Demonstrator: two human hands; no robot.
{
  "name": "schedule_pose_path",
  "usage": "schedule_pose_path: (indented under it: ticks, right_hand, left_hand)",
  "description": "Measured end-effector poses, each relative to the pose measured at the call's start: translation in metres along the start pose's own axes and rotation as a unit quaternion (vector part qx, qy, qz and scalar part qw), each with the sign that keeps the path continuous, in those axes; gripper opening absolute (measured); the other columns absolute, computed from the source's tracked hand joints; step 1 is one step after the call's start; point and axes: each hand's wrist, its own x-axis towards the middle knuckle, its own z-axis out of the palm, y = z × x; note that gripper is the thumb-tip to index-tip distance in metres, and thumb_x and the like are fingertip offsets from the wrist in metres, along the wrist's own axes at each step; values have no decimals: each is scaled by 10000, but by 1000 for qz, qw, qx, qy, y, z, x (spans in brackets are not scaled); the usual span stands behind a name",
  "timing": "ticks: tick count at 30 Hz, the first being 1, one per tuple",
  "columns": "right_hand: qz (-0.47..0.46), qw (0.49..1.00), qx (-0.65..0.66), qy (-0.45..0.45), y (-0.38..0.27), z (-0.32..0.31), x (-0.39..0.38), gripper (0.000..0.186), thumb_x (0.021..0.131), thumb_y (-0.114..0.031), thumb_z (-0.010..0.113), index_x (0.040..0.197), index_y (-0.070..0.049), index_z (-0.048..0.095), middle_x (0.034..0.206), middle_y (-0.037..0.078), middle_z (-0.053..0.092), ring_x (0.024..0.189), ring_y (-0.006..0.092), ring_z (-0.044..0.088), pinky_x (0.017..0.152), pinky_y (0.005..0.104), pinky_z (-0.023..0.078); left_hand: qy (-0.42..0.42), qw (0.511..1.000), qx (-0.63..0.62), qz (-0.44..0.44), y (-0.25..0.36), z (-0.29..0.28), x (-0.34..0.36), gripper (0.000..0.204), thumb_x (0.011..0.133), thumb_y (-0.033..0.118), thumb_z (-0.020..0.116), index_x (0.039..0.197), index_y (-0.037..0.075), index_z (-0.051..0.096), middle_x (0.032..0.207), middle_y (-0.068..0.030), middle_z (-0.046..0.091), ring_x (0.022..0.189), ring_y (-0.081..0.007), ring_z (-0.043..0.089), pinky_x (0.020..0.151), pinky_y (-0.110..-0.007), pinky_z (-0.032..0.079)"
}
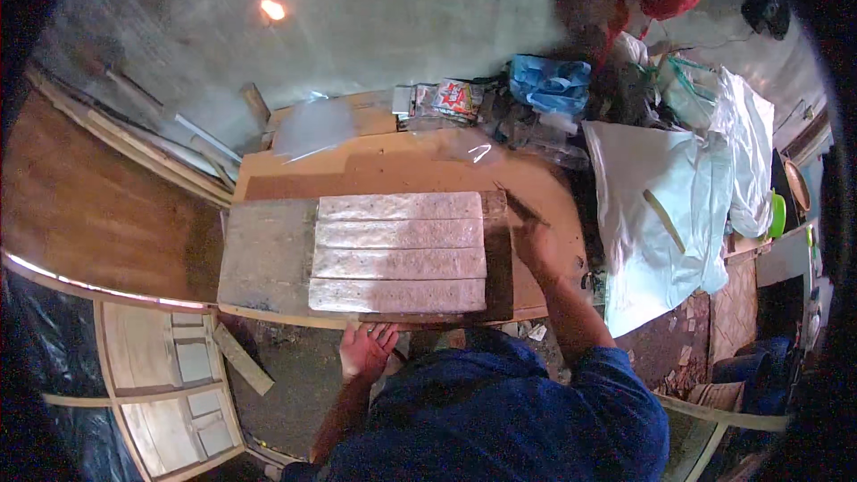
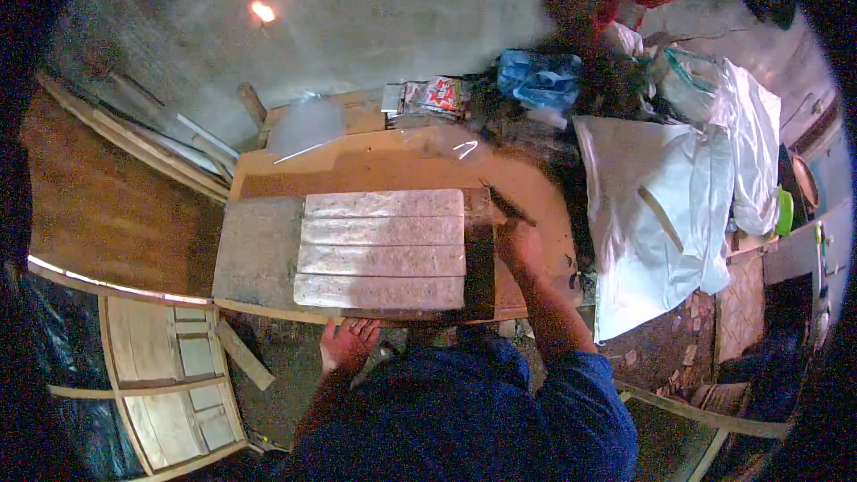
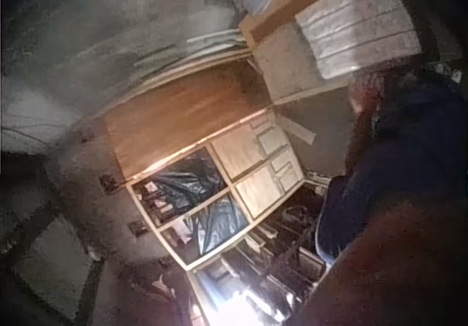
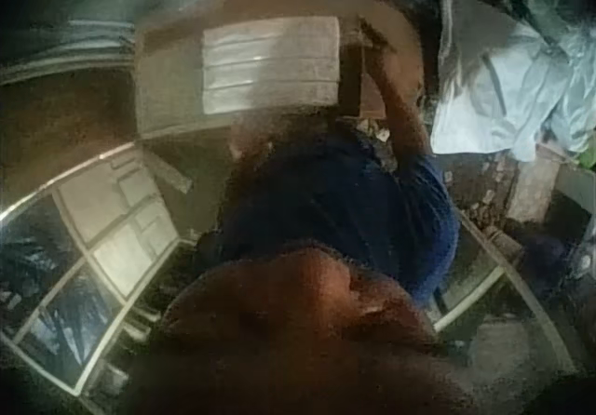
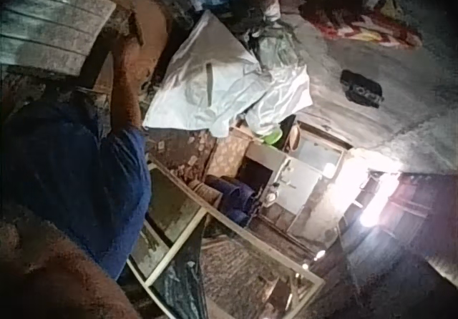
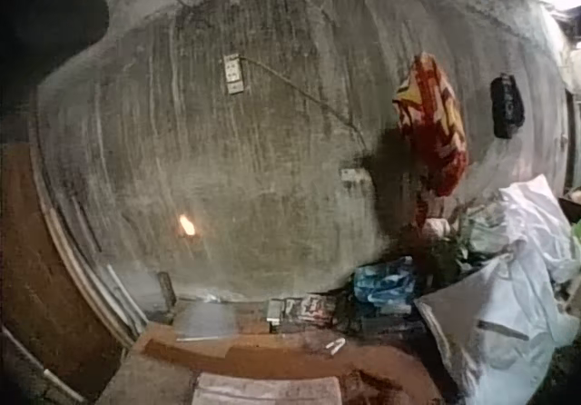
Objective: The person arranges blocks of tempeh on a wooden board and then places the board onto a storage rack.
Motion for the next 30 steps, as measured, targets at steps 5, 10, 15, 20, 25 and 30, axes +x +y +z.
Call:
schedule_pose_path:
  ticks: [5,10,15,20,25,30]
  right_hand:
    - [-35,982,-153,108,9,-37,8,485,824,-354,671,1203,-62,588,1111,175,613,1028,412,578,815,479,509]
    - [-18,987,-132,88,79,1,12,437,889,-391,611,1178,-66,564,1058,185,620,1001,401,584,816,467,487]
    - [112,967,202,108,7,-77,-41,311,988,-337,508,1133,-62,532,782,159,611,737,275,588,685,368,451]
    - [9,849,528,31,-65,-118,-58,219,943,-230,603,1114,-92,612,730,-23,515,580,71,471,497,225,369]
    - [-33,857,491,-151,-189,-140,-77,244,902,-95,649,1137,-35,617,902,22,626,683,77,511,591,211,424]
    - [-252,836,476,-102,-266,-112,-91,191,866,-21,667,1044,-14,600,868,6,614,709,84,539,626,238,452]
  left_hand:
    - [-84,996,-41,-16,1,-17,1,452,992,480,417,1168,71,495,1282,-183,492,1251,-399,465,1068,-534,366]
    - [-54,995,78,17,3,-3,-3,404,997,443,431,1208,103,485,1296,-169,519,1255,-358,484,1072,-506,369]
    - [-112,989,95,23,2,-11,-15,318,1018,364,423,1251,157,484,1361,-168,499,1283,-337,473,1057,-483,388]
    - [-34,999,18,6,7,-18,-11,429,983,383,518,1351,192,410,1320,-166,526,1218,-322,531,1032,-481,418]
    - [-1,995,88,40,3,-25,-13,477,972,326,516,1394,122,428,1356,-140,510,1256,-310,507,1083,-480,392]
    - [-11,989,139,56,-3,-30,-28,497,980,363,482,1413,129,411,1414,-124,476,1253,-272,511,1070,-448,408]
